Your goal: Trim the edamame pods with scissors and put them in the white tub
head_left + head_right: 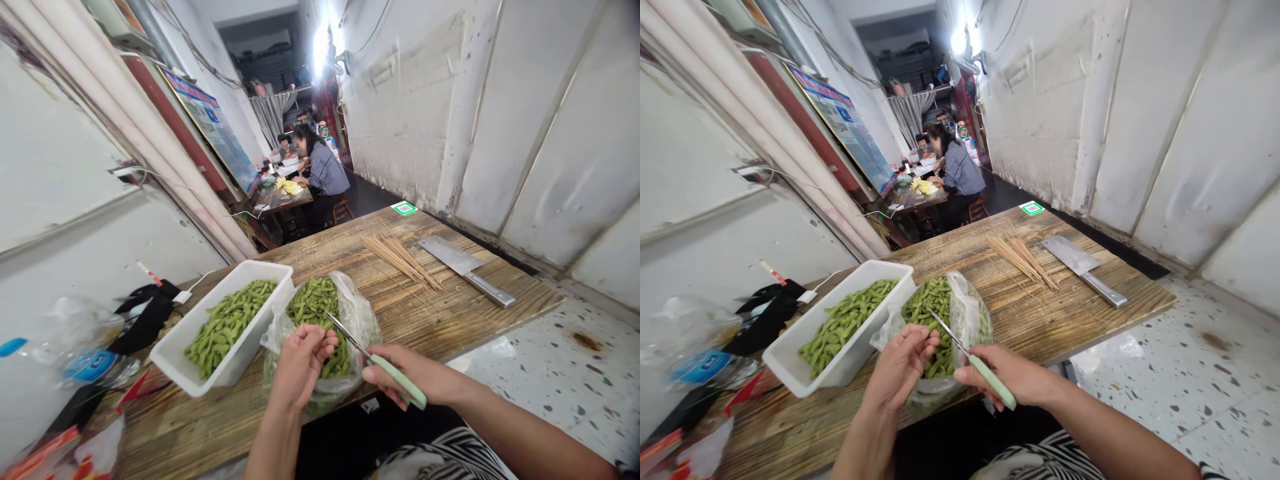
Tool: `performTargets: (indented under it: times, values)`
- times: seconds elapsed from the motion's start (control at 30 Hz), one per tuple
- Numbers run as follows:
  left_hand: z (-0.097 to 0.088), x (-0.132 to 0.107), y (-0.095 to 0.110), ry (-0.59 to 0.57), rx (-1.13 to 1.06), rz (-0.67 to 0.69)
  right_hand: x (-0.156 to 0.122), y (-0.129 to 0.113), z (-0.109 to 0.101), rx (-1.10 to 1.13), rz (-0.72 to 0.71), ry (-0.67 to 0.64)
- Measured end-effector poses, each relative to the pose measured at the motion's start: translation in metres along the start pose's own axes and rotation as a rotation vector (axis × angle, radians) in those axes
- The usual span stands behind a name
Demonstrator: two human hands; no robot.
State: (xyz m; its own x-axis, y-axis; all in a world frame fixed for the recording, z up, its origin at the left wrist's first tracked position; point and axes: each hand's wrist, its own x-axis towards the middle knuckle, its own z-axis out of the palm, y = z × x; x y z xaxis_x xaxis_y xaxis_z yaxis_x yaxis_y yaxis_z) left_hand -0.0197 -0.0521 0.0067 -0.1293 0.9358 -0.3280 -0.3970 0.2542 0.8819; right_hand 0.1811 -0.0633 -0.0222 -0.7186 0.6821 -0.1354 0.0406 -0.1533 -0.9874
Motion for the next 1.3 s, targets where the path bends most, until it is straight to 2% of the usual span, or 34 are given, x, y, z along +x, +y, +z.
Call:
performTargets:
  times: [0.47,0.7,0.77,0.8,0.87,0.93,0.97,1.03,1.07,1.2,1.23,1.3]
  values:
    - [0.003,-0.011,-0.011,-0.013,0.02,0.039,0.003,0.001,-0.001,-0.078,-0.031,0.034]
    - [0.001,-0.012,-0.015,-0.005,0.1,0.071,0.005,0.003,0.003,0.031,0.078,0.071]
    - [-0.012,-0.008,-0.005,0.09,0.177,0.21,0.007,0.006,0.002,0.025,0.075,0.071]
    - [-0.021,-0.006,0.004,0.181,0.233,0.331,0.008,0.008,0.001,0.019,0.069,0.072]
    - [-0.046,0.002,0.027,0.445,0.408,0.618,0.008,0.011,-0.002,0.016,0.067,0.076]
    - [-0.071,0.01,0.052,0.74,0.708,0.797,0.008,0.012,-0.004,0.02,0.076,0.079]
    - [-0.081,0.015,0.063,0.757,0.947,0.793,0.008,0.012,-0.004,0.021,0.079,0.08]
    - [-0.089,0.023,0.076,0.68,1.335,0.743,0.007,0.011,-0.004,0.016,0.076,0.082]
    - [-0.088,0.027,0.078,0.589,1.473,0.715,0.007,0.01,-0.004,0.009,0.071,0.082]
    - [-0.053,0.041,0.057,0.178,1.721,0.614,0.007,0.006,-0.003,-0.012,0.061,0.086]
    - [-0.042,0.046,0.049,0.11,1.777,0.577,0.007,0.006,-0.003,-0.017,0.062,0.087]
    - [-0.027,0.055,0.036,0.061,1.887,0.502,0.007,0.006,-0.002,-0.025,0.076,0.087]
